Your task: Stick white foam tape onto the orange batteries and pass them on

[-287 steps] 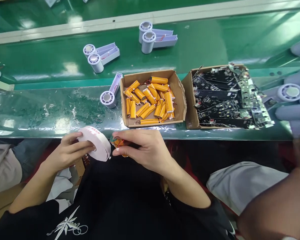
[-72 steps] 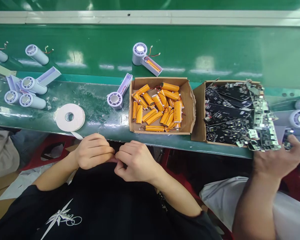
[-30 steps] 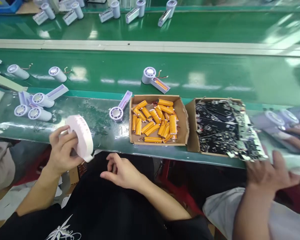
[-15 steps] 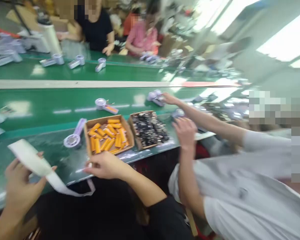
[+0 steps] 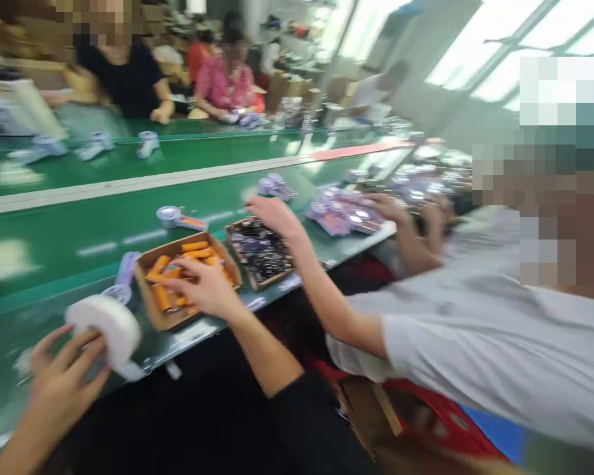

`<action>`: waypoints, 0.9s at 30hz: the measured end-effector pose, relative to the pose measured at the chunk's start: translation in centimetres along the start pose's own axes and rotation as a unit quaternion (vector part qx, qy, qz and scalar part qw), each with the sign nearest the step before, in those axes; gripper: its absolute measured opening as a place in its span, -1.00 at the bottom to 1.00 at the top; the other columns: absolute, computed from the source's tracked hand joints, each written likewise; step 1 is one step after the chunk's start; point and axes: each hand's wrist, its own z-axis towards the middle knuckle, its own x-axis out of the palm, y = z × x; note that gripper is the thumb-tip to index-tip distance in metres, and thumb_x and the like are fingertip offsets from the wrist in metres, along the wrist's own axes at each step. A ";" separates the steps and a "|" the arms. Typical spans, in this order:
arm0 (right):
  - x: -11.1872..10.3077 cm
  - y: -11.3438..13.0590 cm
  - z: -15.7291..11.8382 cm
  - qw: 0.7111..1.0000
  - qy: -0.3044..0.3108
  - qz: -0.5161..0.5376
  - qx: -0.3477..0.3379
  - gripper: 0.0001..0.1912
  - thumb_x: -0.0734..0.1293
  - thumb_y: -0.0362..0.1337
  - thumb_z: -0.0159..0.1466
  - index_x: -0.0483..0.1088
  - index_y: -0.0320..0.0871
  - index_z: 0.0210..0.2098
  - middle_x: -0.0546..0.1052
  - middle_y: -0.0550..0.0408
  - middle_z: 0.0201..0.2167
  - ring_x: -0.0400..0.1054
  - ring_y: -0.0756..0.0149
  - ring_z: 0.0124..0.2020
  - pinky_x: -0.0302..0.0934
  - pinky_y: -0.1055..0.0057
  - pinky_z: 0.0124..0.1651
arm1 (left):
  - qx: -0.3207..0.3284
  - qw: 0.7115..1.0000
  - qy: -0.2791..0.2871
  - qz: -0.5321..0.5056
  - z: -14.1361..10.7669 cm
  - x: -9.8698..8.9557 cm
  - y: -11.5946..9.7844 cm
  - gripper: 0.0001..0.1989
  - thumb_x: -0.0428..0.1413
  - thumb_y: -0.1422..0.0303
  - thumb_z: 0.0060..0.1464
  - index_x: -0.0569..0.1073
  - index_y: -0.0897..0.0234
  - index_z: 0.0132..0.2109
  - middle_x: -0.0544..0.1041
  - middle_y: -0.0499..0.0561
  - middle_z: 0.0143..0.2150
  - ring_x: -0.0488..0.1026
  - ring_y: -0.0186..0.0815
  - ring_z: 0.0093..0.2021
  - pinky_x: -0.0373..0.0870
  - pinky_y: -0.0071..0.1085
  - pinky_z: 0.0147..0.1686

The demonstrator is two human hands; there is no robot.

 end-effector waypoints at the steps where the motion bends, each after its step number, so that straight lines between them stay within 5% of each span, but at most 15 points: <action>1: -0.7 -0.1 -0.8 0.999 0.016 0.036 -0.010 -0.59 0.36 -0.27 0.44 0.45 -0.15 0.26 0.65 0.04 0.12 0.63 0.22 -0.01 0.53 0.34 0.04 | -0.011 0.999 0.033 0.042 0.3 -0.4 -0.7 -0.59 0.20 0.53 0.15 0.57 0.11 0.12 0.66 0.14 0.02 0.46 0.16 0.22 0.42 0.21 0.26; 5: -1.3 -0.2 -2.3 0.990 0.093 0.099 -0.043 -0.61 0.36 -0.27 0.43 0.52 -0.08 0.22 0.70 0.01 0.01 0.62 0.11 0.00 0.48 0.13 0.18 | 0.005 0.985 0.112 0.130 2.2 -1.4 -2.3 -0.58 0.18 0.61 0.20 0.59 0.16 0.14 0.67 0.06 0.08 0.41 0.06 0.27 0.54 -0.05 0.19; 10: -1.4 0.8 -2.6 0.989 0.126 0.004 -0.077 -0.60 0.33 -0.32 0.43 0.51 -0.13 0.23 0.71 -0.08 -0.08 0.61 0.08 -0.09 0.47 0.14 0.07 | 0.048 0.980 0.114 0.157 3.1 -2.4 -3.3 -0.53 0.14 0.71 0.18 0.62 0.22 0.13 0.67 0.02 0.09 0.43 -0.02 0.27 0.43 -0.10 0.32; 14: -0.8 0.0 -2.4 0.988 0.145 0.049 -0.037 -0.61 0.34 -0.29 0.42 0.52 -0.17 0.20 0.69 -0.01 -0.26 0.59 0.13 -0.20 0.47 0.16 0.01 | 0.049 0.974 0.135 0.175 3.2 -2.5 -3.6 -0.51 0.13 0.74 0.15 0.62 0.25 0.13 0.66 -0.01 0.12 0.40 0.03 0.25 0.41 -0.11 0.26; 17: 2.6 -0.8 -3.0 0.972 0.021 0.235 0.017 -0.61 0.39 -0.12 0.41 0.52 -0.12 0.17 0.70 -0.02 -0.19 0.61 0.11 -0.12 0.48 0.10 0.11 | 0.009 0.974 0.121 0.190 3.6 -1.8 -4.3 -0.60 0.18 0.62 0.22 0.60 0.27 0.15 0.67 0.04 0.08 0.43 -0.03 0.08 0.42 -0.15 0.08; 20: 6.7 -0.9 -3.7 0.879 -0.195 0.433 0.052 -0.49 0.46 0.05 0.36 0.46 -0.05 0.19 0.67 -0.08 0.02 0.60 0.09 0.03 0.43 0.01 0.25 | -0.040 0.982 0.066 0.173 3.7 -0.5 -6.3 -0.64 0.25 0.36 0.30 0.56 0.33 0.20 0.68 0.11 -0.04 0.41 -0.14 -0.14 0.36 -0.18 -0.09; 22: 7.5 -0.9 -3.6 0.825 -0.237 0.508 0.077 -0.50 0.53 0.05 0.29 0.48 -0.05 0.11 0.67 -0.07 0.04 0.62 0.11 0.01 0.48 0.03 0.20 | -0.070 0.989 0.025 0.129 3.1 0.3 -8.3 -0.58 0.30 0.22 0.27 0.56 0.35 0.18 0.67 0.11 -0.15 0.37 -0.17 -0.20 0.33 -0.22 -0.14; 25: 3.5 -1.9 -2.3 0.811 -0.203 0.544 0.076 -0.65 0.59 -0.08 0.25 0.56 -0.08 -0.08 0.68 0.01 -0.04 0.62 0.23 -0.09 0.58 0.27 -0.01 | -0.086 0.995 0.047 -0.010 0.2 -0.2 -10.1 -0.66 0.28 0.22 0.27 0.59 0.27 0.11 0.64 0.06 -0.21 0.37 -0.20 -0.21 0.34 -0.27 -0.12; 27: -1.0 -3.2 -1.2 0.794 -0.304 0.527 -0.004 -0.76 0.56 -0.12 0.29 0.59 -0.06 -0.11 0.67 0.11 -0.06 0.60 0.36 -0.10 0.55 0.47 -0.09 | -0.104 0.989 0.096 -0.044 -2.7 -1.8 -9.3 -0.68 0.25 0.27 0.27 0.58 0.21 0.13 0.66 0.05 -0.14 0.40 -0.18 -0.15 0.35 -0.26 -0.05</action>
